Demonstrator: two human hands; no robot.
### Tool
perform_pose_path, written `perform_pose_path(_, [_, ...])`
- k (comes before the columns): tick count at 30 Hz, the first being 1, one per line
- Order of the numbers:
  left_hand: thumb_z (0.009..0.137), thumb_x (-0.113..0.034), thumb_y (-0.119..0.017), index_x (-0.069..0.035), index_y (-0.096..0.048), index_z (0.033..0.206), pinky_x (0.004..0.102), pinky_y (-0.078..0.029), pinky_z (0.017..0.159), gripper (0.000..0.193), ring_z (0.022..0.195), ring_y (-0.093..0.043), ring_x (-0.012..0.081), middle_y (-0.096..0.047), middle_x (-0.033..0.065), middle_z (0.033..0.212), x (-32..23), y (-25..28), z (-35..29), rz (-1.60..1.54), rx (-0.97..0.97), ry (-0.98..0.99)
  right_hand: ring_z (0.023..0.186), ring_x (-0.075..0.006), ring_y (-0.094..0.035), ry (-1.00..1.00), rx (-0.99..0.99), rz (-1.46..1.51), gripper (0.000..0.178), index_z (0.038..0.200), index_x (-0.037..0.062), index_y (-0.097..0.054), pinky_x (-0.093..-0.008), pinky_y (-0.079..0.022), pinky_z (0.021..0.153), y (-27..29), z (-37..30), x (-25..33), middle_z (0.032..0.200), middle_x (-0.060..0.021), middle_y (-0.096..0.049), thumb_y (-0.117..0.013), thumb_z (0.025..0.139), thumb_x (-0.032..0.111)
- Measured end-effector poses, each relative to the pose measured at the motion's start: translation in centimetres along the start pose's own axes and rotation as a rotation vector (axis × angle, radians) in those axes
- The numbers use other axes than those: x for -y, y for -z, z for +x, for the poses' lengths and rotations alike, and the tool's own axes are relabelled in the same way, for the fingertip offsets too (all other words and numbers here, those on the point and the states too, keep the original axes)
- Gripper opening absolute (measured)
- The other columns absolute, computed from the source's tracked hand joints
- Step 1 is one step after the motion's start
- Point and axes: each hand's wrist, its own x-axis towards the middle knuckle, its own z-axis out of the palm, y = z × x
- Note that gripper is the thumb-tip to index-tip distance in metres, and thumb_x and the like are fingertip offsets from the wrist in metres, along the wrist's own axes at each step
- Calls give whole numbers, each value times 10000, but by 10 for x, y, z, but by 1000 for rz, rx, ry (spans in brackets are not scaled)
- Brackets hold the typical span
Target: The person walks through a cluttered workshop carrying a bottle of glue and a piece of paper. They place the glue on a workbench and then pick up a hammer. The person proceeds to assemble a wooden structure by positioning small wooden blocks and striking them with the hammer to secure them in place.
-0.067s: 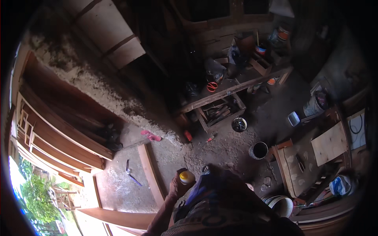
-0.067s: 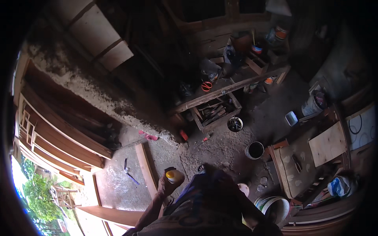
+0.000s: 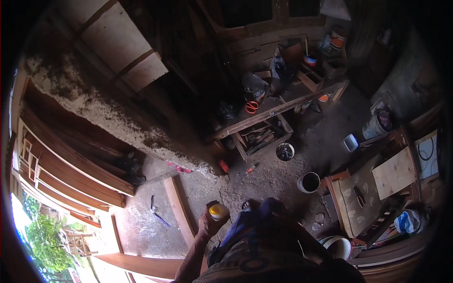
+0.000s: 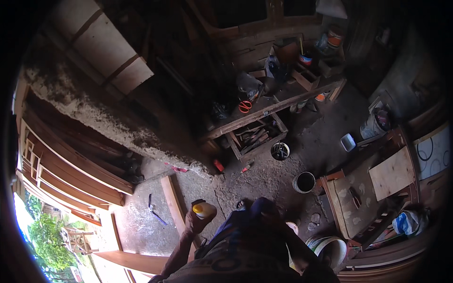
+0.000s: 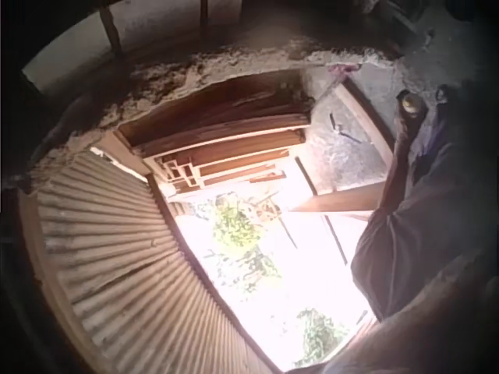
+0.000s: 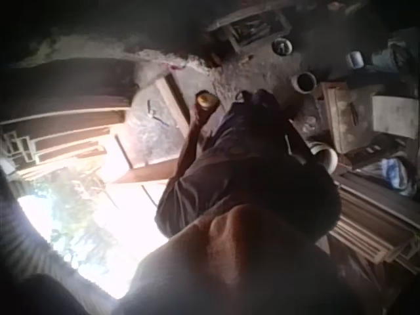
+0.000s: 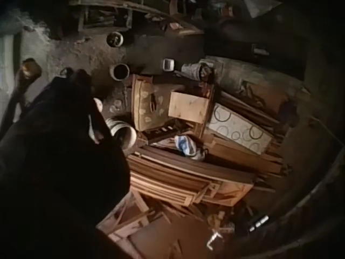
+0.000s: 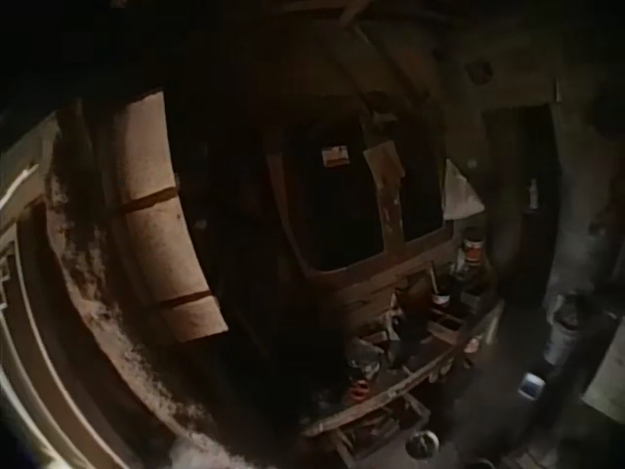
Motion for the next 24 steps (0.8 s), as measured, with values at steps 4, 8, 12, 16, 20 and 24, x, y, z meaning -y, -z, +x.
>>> perform_pose_path(4, [690,-278,-889,-56,-495,1240,368,-544,809,712,933,-671,247,-671,129,1008,-15,5,50,-50,-117,-4,1227,-343,-550,1,50,-192,661,1445,118,-443,-420,-411,1055,28,56,-26,1308,-226,-567,-563,915,496])
perform_pose_path(8, [697,-274,-878,-74,-515,1227,378,-542,822,672,955,-682,277,-683,139,1013,-25,-10,79,-105,-263,79,1232,-368,-539,-58,273,-374,646,1417,102,-479,-427,-413,1058,65,141,-60,1320,-225,-560,-557,914,500])
perform_pose_path(12, [692,-276,-880,-63,-524,1218,386,-540,827,670,957,-679,291,-683,150,1026,-50,-35,98,-79,-371,311,1198,-322,-570,582,687,-778,585,1346,77,-555,-396,-429,1035,99,290,-97,1270,-199,-608,-599,895,448])
perform_pose_path(16, [686,-279,-885,-59,-521,1213,380,-540,823,678,942,-677,283,-680,154,1021,-85,-68,111,-122,-569,357,1158,-258,-593,-167,975,-490,523,1256,77,-635,-356,-453,996,111,392,-98,1214,-158,-650,-687,840,390])
perform_pose_path(20, [691,-226,-877,-25,-516,1211,363,-542,805,665,922,-661,237,-651,138,1023,-113,-106,104,-219,-715,498,1107,-231,-613,-50,1276,-861,497,1202,88,-672,-340,-474,952,112,423,-49,1161,-133,-677,-737,798,370])
perform_pose_path(24, [704,-225,-867,-42,-508,1212,357,-533,819,649,931,-648,229,-648,120,1021,-125,-141,93,-317,-845,552,957,-209,-657,195,1391,-981,481,1145,90,-701,-345,-516,848,97,431,-11,1031,-91,-716,-780,747,349])
